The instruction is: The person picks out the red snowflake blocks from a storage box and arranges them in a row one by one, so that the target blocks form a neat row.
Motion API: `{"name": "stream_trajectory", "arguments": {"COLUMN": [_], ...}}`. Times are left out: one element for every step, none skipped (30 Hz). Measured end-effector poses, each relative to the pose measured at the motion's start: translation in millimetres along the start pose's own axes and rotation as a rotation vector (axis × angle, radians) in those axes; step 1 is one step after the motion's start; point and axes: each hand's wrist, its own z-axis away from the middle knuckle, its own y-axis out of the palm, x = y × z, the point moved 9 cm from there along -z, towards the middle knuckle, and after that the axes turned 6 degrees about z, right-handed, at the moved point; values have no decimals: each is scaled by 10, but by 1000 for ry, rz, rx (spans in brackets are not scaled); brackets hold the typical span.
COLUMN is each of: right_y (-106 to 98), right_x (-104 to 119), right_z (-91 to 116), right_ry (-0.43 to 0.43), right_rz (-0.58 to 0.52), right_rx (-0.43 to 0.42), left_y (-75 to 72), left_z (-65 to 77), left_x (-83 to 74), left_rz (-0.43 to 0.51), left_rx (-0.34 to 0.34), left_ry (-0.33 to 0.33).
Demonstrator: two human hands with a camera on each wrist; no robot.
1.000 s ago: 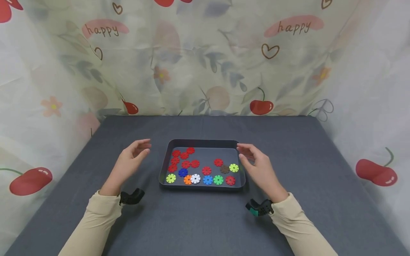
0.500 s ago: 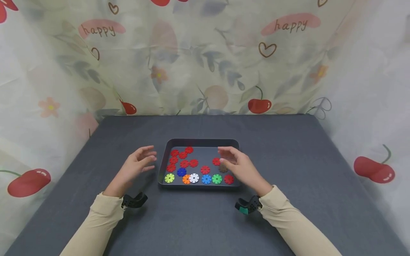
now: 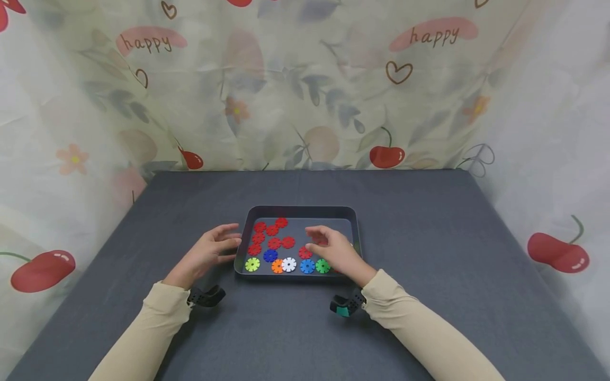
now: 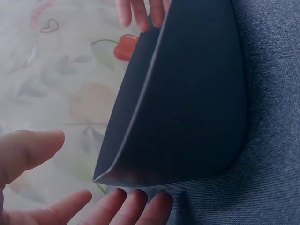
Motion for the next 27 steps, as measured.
{"name": "stream_trajectory", "arguments": {"right_y": [25,47,66,83,99,113,126,138,151,162,171,180,187,193,196,200,203,207,210,214,218,221,224,227,228,230,230], "right_x": [-14,-27,-41,-53,-60,-67,-76,-83,-89,-93,-95,-101,-105,-107,-108,-109,-111,-114,-116,-116,-116,-115,-113,-111,-108,-105,-101], "right_z": [-15,-29,-42,-51,-61,-70,-77,-85,-92,-98,-104,-111,-118,-126,-132,-138,-144,-150,-156,-162,-167,-173,-178,-183,-188,-193,-198], "right_ry": [12,23,35,47,51,56,65,69,72,74,74,79,82,82,84,80,80,82,85,86,87,88,93,96,97,97,95], "right_rz": [4,11,17,22,35,45,49,58,65,76,87,93,102,118,129,147,161,173,187,201,215,231,239,250,262,273,286], "right_rx": [3,5,7,8,9,10,12,13,15,17,17,18,19,17,15,13,13,13,12,12,12,11,9,7,4,1,-3], "left_y": [10,20,26,31,39,44,47,48,49,50,48,46,41,37,34,30,24,22,16,11,6,2,-2,-3,-6,-7,-7], "left_z": [-5,-11,-18,-24,-29,-35,-41,-46,-51,-54,-59,-61,-65,-67,-70,-73,-77,-80,-86,-92,-98,-103,-109,-113,-118,-121,-124], "left_x": [10,18,27,36,42,49,57,63,69,74,79,82,86,88,92,97,104,111,126,140,154,167,178,188,196,199,201], "left_rz": [1,-1,-2,-2,-1,0,-1,-2,-1,-4,-7,-9,-12,-14,-15,-18,-19,-22,-21,-19,-17,-17,-17,-13,-6,-4,-2], "left_rx": [4,9,11,14,20,23,24,25,24,25,21,19,17,15,14,13,11,15,13,12,10,8,7,8,5,4,5], "left_ry": [-7,-11,-15,-19,-22,-25,-28,-31,-34,-36,-39,-39,-41,-42,-44,-44,-47,-46,-52,-55,-60,-63,-66,-69,-73,-74,-74]}}
